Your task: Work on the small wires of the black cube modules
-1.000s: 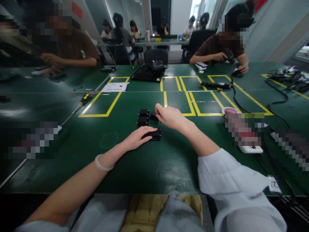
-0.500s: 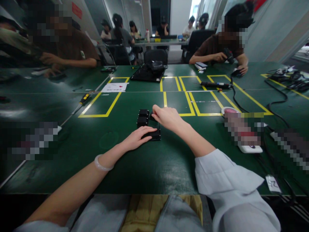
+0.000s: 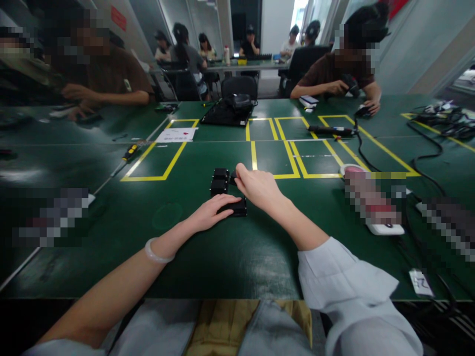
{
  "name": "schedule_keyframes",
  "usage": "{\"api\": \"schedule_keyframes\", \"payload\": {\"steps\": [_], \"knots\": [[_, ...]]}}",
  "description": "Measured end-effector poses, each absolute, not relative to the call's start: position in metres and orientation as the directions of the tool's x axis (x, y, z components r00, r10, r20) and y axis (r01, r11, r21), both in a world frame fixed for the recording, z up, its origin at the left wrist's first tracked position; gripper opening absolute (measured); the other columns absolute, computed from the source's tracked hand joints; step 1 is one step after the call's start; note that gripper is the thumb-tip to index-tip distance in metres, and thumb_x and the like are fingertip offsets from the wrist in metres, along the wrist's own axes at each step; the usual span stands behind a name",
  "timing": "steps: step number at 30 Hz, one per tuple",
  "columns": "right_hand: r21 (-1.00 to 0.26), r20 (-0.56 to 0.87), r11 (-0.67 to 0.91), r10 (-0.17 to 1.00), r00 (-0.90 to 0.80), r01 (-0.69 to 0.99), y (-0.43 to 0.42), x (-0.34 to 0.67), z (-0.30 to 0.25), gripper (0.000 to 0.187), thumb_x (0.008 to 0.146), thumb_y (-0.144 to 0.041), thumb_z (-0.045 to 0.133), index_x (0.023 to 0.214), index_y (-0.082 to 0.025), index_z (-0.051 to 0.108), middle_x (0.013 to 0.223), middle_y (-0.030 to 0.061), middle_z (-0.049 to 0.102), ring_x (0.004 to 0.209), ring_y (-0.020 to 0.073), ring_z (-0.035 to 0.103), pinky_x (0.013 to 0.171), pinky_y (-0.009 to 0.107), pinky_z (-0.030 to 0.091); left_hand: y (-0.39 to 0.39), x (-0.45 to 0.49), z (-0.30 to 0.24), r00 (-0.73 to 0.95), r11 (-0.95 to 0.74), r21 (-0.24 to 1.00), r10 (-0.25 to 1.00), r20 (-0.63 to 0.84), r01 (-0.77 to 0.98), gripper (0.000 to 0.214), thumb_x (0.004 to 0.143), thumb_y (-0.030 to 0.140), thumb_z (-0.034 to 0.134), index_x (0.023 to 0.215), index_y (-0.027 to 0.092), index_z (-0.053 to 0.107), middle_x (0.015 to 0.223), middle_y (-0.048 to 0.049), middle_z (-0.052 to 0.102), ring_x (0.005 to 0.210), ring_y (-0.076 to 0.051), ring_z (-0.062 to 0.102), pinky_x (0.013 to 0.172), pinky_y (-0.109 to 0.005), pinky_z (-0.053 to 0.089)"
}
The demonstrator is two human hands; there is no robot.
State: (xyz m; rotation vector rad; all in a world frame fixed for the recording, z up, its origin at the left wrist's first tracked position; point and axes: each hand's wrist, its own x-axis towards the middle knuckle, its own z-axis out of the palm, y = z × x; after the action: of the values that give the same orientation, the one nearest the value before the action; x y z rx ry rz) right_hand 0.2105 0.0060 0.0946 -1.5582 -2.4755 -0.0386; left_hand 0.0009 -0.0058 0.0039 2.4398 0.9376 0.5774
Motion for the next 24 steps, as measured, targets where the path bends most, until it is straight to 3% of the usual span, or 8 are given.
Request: {"api": "schedule_keyframes", "payload": {"steps": [24], "knots": [[-0.125, 0.179, 0.392, 0.913, -0.367, 0.912, 0.0030, 0.2115, 0.0945, 0.028, 0.097, -0.034, 0.030, 0.112, -0.021, 0.049, 0.083, 0.0057, 0.069, 0.069, 0.0196, 0.061, 0.055, 0.028, 0.024, -0.0063, 0.0019, 0.0047, 0.677, -0.659, 0.553, 0.704, 0.215, 0.510, 0.039, 0.099, 0.031, 0.046, 0.138, 0.028, 0.048, 0.131, -0.0053, 0.057, 0.121, -0.022, 0.052, 0.105, -0.038, 0.041]]}}
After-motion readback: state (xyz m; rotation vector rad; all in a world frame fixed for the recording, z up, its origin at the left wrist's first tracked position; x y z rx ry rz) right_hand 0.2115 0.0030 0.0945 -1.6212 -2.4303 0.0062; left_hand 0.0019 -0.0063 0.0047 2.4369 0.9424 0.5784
